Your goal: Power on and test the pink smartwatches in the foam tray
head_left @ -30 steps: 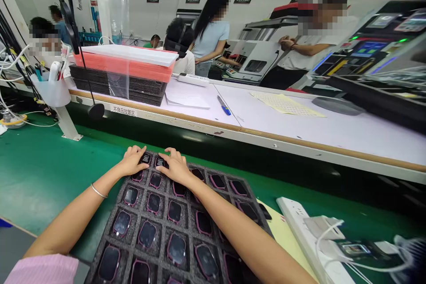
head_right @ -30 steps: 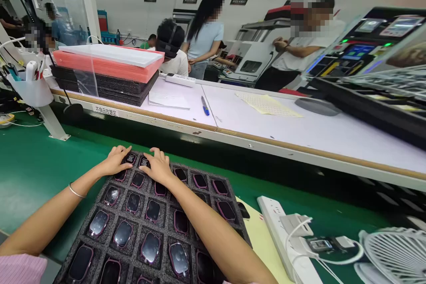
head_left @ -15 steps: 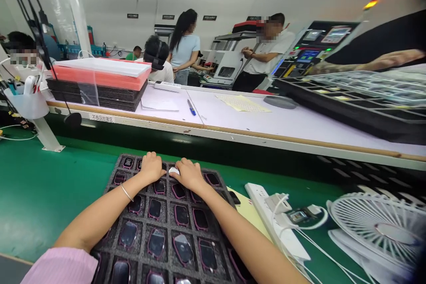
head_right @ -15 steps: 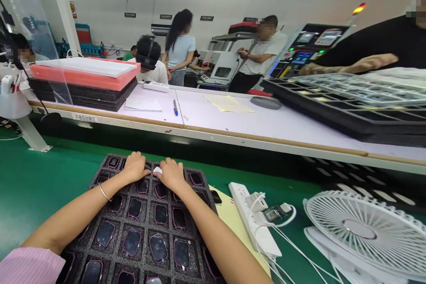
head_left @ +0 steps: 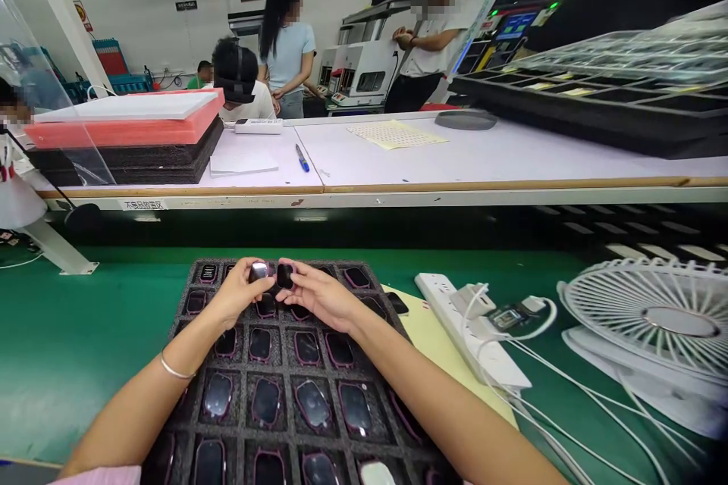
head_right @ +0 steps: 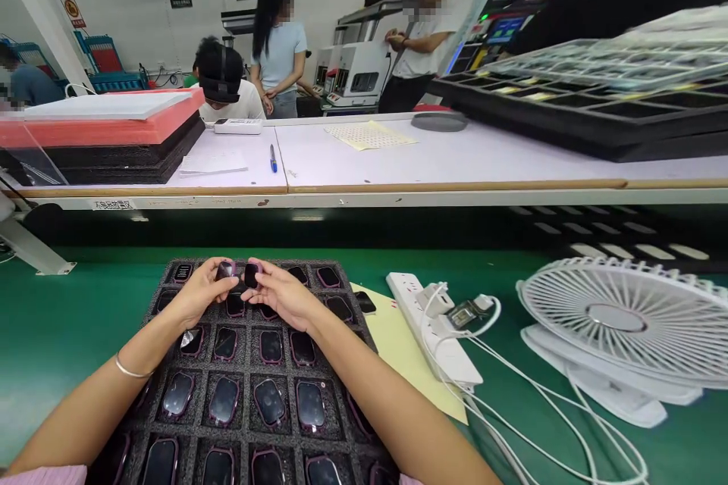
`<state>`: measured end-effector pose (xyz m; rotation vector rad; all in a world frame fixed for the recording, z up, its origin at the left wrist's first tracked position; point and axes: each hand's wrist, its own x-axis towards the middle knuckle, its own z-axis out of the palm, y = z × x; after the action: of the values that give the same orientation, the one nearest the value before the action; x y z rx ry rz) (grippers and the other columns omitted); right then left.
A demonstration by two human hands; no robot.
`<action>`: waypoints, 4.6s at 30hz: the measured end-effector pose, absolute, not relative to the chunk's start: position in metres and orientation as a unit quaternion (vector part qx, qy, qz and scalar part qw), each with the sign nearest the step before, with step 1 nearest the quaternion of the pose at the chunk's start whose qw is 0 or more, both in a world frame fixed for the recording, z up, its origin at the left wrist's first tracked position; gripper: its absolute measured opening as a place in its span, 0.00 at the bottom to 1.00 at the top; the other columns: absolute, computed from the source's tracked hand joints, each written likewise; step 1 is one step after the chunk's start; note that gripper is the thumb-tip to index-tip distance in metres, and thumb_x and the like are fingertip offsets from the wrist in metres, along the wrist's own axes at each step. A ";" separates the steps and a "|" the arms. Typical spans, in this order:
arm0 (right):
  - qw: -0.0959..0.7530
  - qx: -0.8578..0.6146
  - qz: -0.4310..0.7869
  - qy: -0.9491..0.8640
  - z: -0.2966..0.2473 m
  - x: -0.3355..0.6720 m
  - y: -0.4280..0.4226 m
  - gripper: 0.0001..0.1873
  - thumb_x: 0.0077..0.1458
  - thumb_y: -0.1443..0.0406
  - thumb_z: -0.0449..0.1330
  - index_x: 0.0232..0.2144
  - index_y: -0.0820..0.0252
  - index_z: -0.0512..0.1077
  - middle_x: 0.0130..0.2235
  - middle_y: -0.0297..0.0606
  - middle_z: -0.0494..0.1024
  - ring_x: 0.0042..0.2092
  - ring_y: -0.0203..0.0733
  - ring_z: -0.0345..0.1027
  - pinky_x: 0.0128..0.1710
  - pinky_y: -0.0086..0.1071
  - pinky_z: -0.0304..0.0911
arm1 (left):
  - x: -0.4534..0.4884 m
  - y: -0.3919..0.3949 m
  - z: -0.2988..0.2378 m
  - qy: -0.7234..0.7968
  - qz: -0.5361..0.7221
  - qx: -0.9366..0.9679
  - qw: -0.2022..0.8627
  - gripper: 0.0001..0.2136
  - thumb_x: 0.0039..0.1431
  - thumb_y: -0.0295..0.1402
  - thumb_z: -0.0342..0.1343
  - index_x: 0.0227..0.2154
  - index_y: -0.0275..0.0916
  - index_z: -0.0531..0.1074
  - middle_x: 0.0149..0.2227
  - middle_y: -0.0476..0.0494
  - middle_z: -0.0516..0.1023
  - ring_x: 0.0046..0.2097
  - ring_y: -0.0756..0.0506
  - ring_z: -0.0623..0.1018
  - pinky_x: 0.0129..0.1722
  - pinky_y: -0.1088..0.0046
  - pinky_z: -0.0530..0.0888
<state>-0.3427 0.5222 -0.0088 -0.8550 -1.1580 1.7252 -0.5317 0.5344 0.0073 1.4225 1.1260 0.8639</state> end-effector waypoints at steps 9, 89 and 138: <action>0.433 -0.290 0.741 -0.423 -0.017 -0.342 0.508 0.28 0.50 0.61 0.73 0.51 0.54 0.68 0.45 0.37 0.73 0.43 0.46 0.78 0.48 0.39 0.70 | -0.533 0.519 -0.008 0.491 0.420 0.656 0.390 0.14 0.53 0.30 0.54 0.43 0.39 0.66 0.43 0.43 0.73 0.50 0.43 0.73 0.51 0.64 0.68; 0.439 -0.205 0.770 -0.416 -0.011 -0.341 0.499 0.26 0.53 0.58 0.71 0.52 0.54 0.70 0.41 0.36 0.72 0.34 0.36 0.67 0.37 0.32 0.63 | -0.526 0.500 0.002 0.507 0.405 0.653 0.392 0.17 0.54 0.31 0.54 0.48 0.39 0.66 0.41 0.45 0.75 0.42 0.46 0.76 0.40 0.71 0.71; 0.485 -0.288 0.719 -0.406 -0.019 -0.334 0.511 0.21 0.53 0.64 0.66 0.50 0.54 0.70 0.40 0.35 0.74 0.31 0.37 0.70 0.33 0.33 0.63 | -0.526 0.509 0.010 0.436 0.433 0.426 0.664 0.32 0.47 0.40 0.64 0.56 0.35 0.65 0.31 0.48 0.75 0.28 0.46 0.80 0.32 0.70 0.76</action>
<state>-0.3341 0.5111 -0.0189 -0.7013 -0.9881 1.7511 -0.5262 0.5094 0.0100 0.9615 0.9860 0.9780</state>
